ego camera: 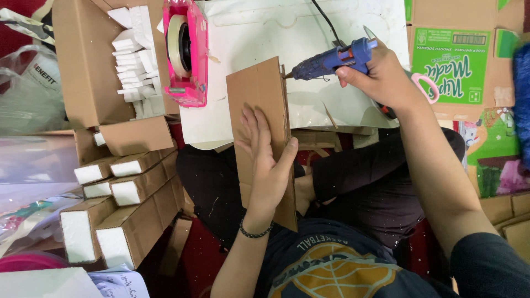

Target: The person assembles cardboard boxes by folding the cardboard and applying glue with a glue gun and tape from a dispenser.

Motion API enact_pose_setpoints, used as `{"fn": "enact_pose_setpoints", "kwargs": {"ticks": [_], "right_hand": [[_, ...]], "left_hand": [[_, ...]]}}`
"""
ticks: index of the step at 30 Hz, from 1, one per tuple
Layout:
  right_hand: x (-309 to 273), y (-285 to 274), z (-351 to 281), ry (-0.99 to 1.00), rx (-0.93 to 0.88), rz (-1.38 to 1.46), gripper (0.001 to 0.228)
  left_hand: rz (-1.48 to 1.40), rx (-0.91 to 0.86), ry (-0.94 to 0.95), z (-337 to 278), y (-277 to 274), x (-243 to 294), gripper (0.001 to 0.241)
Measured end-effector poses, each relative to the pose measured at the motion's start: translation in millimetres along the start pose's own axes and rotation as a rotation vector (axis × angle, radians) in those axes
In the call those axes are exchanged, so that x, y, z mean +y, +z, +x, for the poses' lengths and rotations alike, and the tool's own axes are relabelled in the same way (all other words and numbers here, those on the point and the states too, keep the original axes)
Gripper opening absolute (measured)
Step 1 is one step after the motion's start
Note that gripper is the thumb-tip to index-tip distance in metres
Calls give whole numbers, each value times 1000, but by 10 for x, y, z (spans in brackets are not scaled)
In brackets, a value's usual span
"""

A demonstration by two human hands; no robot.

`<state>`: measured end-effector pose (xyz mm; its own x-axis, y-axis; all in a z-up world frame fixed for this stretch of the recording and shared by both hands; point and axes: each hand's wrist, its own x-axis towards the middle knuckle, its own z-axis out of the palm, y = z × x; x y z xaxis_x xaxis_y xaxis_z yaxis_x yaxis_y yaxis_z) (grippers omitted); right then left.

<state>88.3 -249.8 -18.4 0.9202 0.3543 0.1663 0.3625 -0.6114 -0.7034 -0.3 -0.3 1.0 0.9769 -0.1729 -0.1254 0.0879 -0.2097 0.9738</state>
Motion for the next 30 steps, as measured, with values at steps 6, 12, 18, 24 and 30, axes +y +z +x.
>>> {"fn": "enact_pose_setpoints", "kwargs": {"ticks": [6,12,18,24,30], "right_hand": [[75,7,-27,-31,9,-68,31],[129,-19,-70,18,18,-150,31],[141,-28,-58,10,17,-118,30],[217,-14,-80,25,24,-162,27],[108,-61,1,-130,21,-304,26]], "left_hand": [[-10,-1,-15,16,-16,-9,73],[-3,-2,26,12,-16,-39,73],[-11,-8,-5,-1,-26,40,73],[10,-6,14,0,-7,-4,74],[77,-39,64,58,-48,9,71]]}}
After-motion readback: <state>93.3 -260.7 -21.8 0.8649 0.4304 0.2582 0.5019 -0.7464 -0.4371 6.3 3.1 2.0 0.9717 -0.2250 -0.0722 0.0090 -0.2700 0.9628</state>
